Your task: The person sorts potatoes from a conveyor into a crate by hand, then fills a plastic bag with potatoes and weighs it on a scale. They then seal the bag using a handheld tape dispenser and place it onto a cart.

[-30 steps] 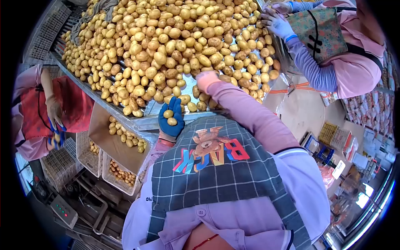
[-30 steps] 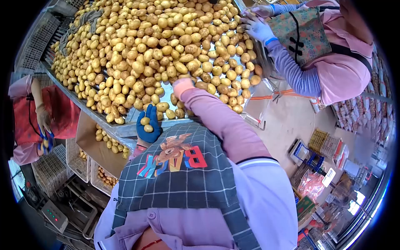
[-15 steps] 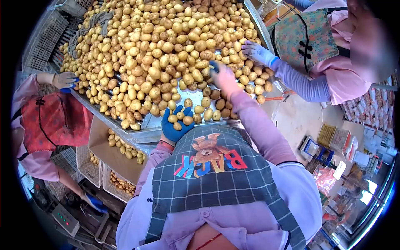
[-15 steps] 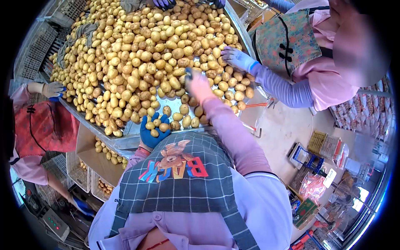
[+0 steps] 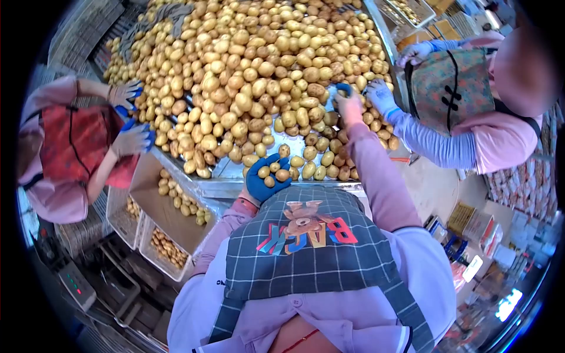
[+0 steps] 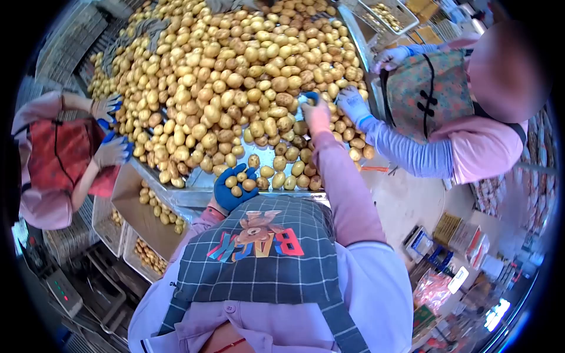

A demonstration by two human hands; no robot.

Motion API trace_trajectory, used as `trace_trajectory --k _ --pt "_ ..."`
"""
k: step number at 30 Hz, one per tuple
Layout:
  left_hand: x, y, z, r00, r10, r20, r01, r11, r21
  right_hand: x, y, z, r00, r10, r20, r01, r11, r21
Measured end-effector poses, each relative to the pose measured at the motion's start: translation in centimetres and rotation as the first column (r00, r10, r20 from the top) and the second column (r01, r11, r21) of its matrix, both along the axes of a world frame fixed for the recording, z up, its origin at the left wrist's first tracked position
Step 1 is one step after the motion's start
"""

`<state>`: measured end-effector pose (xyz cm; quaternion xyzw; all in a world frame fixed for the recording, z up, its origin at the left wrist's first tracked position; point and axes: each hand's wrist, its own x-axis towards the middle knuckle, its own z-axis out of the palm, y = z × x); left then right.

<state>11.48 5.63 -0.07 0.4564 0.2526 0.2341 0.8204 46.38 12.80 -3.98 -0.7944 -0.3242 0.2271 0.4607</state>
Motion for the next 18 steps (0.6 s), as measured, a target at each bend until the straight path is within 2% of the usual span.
trace_trajectory --k 1,3,4,5,6,7,8,9,10,11,12,13,14,15,17,18 --pt "-0.1 -0.2 0.0 0.993 -0.018 -0.116 0.053 0.95 0.309 -3.1 -1.4 7.1 0.941 -0.072 -0.331 0.069 0.997 -0.022" --pt "0.1 0.1 -0.5 1.0 -0.009 -0.002 0.009 0.998 0.055 -7.2 -4.2 10.8 0.933 0.203 -0.296 -0.219 0.976 -0.02" --pt "0.6 -0.1 -0.3 0.998 0.042 0.046 -0.032 0.978 -0.206 -9.7 -5.8 11.9 0.852 0.452 -0.263 -0.463 0.886 0.025" --pt "0.3 0.1 -1.3 0.998 0.046 0.045 -0.036 0.977 -0.211 -11.8 -7.0 11.9 0.746 0.648 -0.152 -0.661 0.748 -0.059" --pt "-0.1 0.3 -3.1 0.999 -0.015 0.048 0.027 0.966 -0.256 -13.8 -7.7 11.9 0.59 0.804 -0.073 -0.807 0.582 -0.101" --pt "-0.2 0.4 -4.1 0.996 -0.077 0.054 0.089 0.95 -0.3 -15.6 -8.6 11.6 0.477 0.879 -0.003 -0.871 0.472 -0.135" --pt "0.0 0.4 -3.4 0.996 -0.071 0.056 0.085 0.949 -0.302 -16.3 -8.5 14.1 0.435 0.898 -0.063 -0.864 0.397 -0.31" --pt "0.0 0.4 -2.7 0.989 0.038 0.142 0.056 0.798 -0.601 -16.2 -8.5 13.6 0.429 0.901 -0.065 -0.867 0.39 -0.311" --pt "-0.1 0.4 -1.5 0.968 0.169 0.184 0.061 0.553 -0.831 -16.0 -8.3 12.5 0.502 0.808 -0.308 -0.86 0.504 -0.08" --pt "-0.3 0.3 -0.2 0.969 0.158 0.192 0.061 0.599 -0.798 -15.7 -8.0 11.8 0.482 0.682 -0.551 -0.764 0.635 0.117" --pt "-0.7 0.3 -1.8 0.927 0.202 0.315 0.141 0.59 -0.795 -15.0 -7.3 11.2 0.531 0.688 -0.495 -0.674 0.697 0.247" --pt "-1.1 0.4 -3.5 0.865 0.252 0.433 0.22 0.586 -0.78 -13.9 -6.8 12.9 0.293 0.4 -0.868 -0.472 0.85 0.233" --pt "-1.1 0.5 -2.1 0.931 0.217 0.292 0.079 0.664 -0.744 -13.2 -6.5 13.1 0.168 0.354 -0.92 -0.379 0.885 0.271" --pt "-1.0 0.6 -1.4 0.926 0.235 0.296 0.07 0.663 -0.745 -12.7 -6.2 13.3 0.035 0.314 -0.949 -0.281 0.914 0.292" --pt "-0.7 0.6 0.2 0.921 0.229 0.316 0.084 0.675 -0.733 -12.5 -5.9 14.0 0.117 0.375 -0.92 -0.331 0.888 0.32" --pt "-0.5 0.6 1.4 0.955 0.211 0.206 0.003 0.69 -0.724 -12.5 -5.7 14.9 0.225 0.427 -0.876 -0.386 0.864 0.323"
